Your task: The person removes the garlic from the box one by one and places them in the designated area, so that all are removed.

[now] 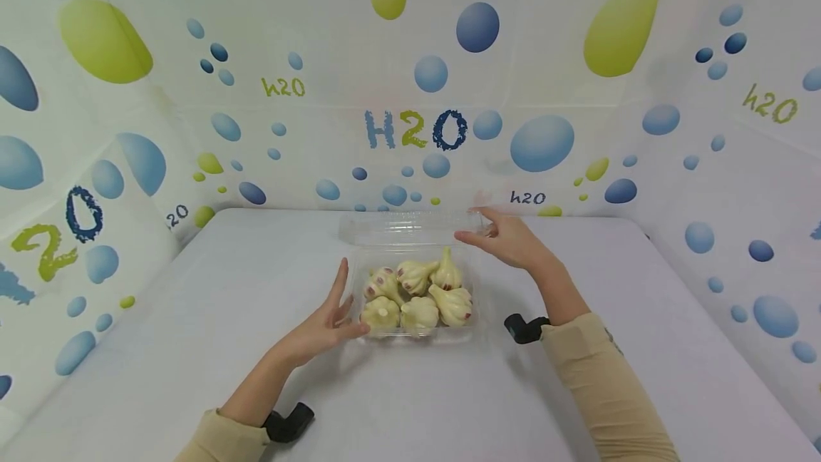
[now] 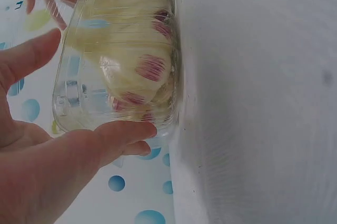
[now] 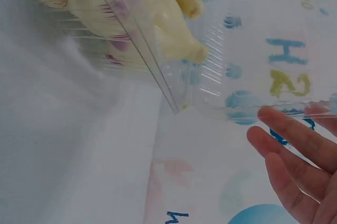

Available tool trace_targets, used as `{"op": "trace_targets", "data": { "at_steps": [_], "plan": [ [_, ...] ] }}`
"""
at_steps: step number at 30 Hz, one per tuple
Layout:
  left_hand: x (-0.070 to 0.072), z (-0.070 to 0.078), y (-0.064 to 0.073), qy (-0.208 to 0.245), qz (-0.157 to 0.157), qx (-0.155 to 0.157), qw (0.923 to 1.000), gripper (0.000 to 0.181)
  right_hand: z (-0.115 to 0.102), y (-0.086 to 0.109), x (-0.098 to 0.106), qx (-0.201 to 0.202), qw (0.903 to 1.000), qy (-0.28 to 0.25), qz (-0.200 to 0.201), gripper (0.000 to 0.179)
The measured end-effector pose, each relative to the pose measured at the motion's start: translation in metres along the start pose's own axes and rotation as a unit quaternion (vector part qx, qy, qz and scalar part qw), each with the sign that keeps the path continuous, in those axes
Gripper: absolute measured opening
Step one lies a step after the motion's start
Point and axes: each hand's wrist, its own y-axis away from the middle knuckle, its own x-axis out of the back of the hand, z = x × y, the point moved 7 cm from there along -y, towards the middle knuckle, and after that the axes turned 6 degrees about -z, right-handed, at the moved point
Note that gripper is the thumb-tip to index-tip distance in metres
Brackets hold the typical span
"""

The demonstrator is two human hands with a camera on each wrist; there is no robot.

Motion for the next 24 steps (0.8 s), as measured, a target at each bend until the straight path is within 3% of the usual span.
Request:
{"op": "trace_targets", "data": {
  "at_steps": [4,8,14,24],
  "plan": [
    [-0.001,0.000,0.000,-0.023,-0.003,-0.007,0.9997,0.107,0.006,-0.009,0.000,0.004,0.9995,0.011,0.030,0.076],
    [0.000,0.000,0.000,-0.034,-0.001,-0.007,0.9994,0.108,0.010,-0.016,-0.001,0.041,0.9968,0.005,0.068,0.071],
    [0.001,-0.002,-0.001,-0.046,0.001,-0.010,0.9989,0.109,0.018,-0.021,-0.003,0.068,0.9916,-0.023,0.108,0.082],
    [0.001,-0.004,-0.002,-0.038,0.004,-0.008,0.9992,0.108,0.038,-0.033,-0.020,0.062,0.9927,-0.054,0.089,0.089]
  ]
}}
